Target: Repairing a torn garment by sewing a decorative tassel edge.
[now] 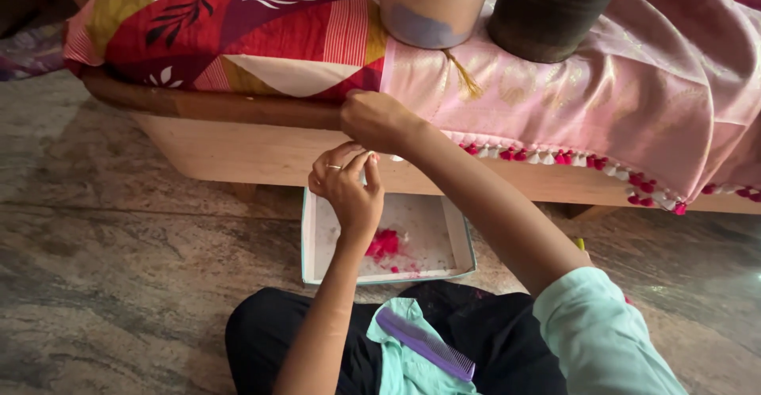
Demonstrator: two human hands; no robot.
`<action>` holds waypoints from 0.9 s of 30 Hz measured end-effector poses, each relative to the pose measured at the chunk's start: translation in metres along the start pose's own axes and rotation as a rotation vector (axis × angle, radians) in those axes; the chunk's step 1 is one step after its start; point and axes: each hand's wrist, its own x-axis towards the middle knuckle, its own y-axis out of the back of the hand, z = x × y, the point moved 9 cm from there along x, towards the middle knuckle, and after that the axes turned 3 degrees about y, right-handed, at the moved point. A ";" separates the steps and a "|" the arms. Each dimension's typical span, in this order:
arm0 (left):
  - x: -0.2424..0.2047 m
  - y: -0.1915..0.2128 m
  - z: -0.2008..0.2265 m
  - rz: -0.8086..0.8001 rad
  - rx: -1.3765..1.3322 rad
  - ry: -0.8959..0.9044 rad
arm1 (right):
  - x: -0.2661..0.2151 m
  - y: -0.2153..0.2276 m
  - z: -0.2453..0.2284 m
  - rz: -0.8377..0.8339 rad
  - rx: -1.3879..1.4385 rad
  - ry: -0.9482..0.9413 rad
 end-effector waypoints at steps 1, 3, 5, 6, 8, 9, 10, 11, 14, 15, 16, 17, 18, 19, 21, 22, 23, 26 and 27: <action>-0.001 0.000 0.002 0.010 0.028 -0.025 | -0.004 0.000 0.001 -0.024 -0.009 0.001; -0.001 -0.001 0.003 0.019 0.054 -0.055 | -0.018 0.014 -0.007 -0.047 -0.020 -0.003; 0.000 -0.005 -0.003 -0.008 0.033 -0.038 | -0.048 0.082 -0.013 0.468 0.289 -0.069; 0.005 -0.004 0.000 -0.009 0.031 -0.045 | -0.059 0.080 -0.020 0.472 0.284 -0.073; 0.009 -0.007 -0.009 -0.069 -0.035 0.075 | -0.094 0.077 -0.012 0.656 0.560 -0.313; 0.010 -0.006 -0.009 -0.071 -0.035 0.079 | -0.100 0.064 -0.017 0.652 0.562 -0.314; 0.010 -0.011 -0.017 -0.123 -0.114 0.182 | -0.109 0.041 -0.011 0.606 0.621 -0.477; 0.009 -0.016 -0.025 -0.174 -0.193 0.286 | -0.121 0.017 -0.006 0.553 0.679 -0.637; 0.002 -0.029 -0.036 -0.213 -0.389 0.428 | -0.128 0.005 -0.011 0.723 0.833 -0.659; 0.002 -0.029 -0.036 -0.209 -0.386 0.431 | -0.126 0.005 -0.012 0.722 0.837 -0.655; 0.001 -0.030 -0.036 -0.209 -0.449 0.456 | -0.128 -0.006 -0.008 0.663 0.895 -0.782; 0.001 -0.030 -0.038 -0.206 -0.511 0.479 | -0.129 -0.017 -0.005 0.602 0.952 -0.905; 0.003 -0.027 -0.038 -0.200 -0.507 0.478 | -0.129 -0.021 -0.006 0.604 0.956 -0.899; 0.003 -0.028 -0.037 -0.215 -0.554 0.490 | -0.131 -0.024 -0.007 0.639 1.000 -0.891; 0.000 -0.030 -0.037 -0.232 -0.602 0.505 | -0.134 -0.027 -0.008 0.673 1.043 -0.886; -0.002 -0.033 -0.039 -0.245 -0.642 0.517 | -0.134 -0.026 -0.010 0.670 1.051 -0.880; -0.003 -0.036 -0.040 -0.257 -0.681 0.527 | -0.133 -0.025 -0.011 0.670 1.059 -0.872; -0.001 -0.037 -0.041 -0.273 -0.693 0.520 | -0.135 -0.026 -0.009 0.656 0.953 -0.789; 0.001 -0.034 -0.040 -0.276 -0.689 0.519 | -0.139 -0.023 -0.008 0.658 0.955 -0.792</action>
